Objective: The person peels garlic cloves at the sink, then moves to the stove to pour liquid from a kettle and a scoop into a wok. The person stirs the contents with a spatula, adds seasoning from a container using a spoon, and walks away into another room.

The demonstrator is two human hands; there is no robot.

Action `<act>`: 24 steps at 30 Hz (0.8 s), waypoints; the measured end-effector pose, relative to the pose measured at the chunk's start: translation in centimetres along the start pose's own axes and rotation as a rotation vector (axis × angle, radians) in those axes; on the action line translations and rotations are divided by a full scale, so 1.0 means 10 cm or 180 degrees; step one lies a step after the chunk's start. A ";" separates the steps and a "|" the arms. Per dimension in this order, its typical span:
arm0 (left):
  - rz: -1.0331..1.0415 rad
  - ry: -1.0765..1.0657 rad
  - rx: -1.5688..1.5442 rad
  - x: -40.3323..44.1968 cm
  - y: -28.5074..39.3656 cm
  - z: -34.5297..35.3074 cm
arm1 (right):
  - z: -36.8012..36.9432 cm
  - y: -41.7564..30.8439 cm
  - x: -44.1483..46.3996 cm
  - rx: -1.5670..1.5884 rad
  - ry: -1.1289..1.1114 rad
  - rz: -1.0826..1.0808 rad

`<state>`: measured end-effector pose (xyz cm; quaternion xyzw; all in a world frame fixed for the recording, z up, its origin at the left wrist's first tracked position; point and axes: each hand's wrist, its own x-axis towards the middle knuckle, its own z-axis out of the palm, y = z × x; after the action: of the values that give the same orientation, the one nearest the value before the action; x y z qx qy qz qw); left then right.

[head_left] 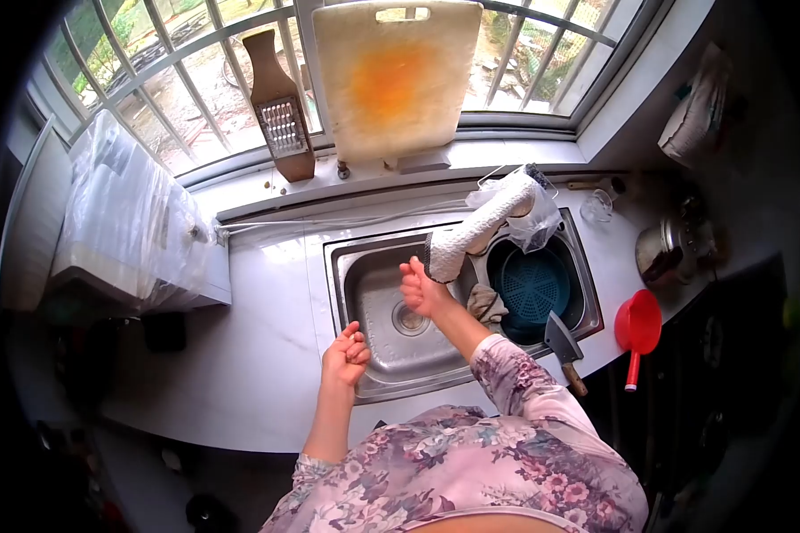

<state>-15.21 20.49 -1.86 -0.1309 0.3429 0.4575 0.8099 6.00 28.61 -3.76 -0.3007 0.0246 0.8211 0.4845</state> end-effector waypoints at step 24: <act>-0.0052 0.0090 -0.0277 0.36 -0.20 -0.12 | 0.10 -0.02 -0.03 -0.1492 -0.0059 -0.0307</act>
<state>-12.80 21.17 -5.38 -0.1752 0.3330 0.4634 0.8023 5.81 28.88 -2.73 -0.3981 -0.1855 0.7830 0.4404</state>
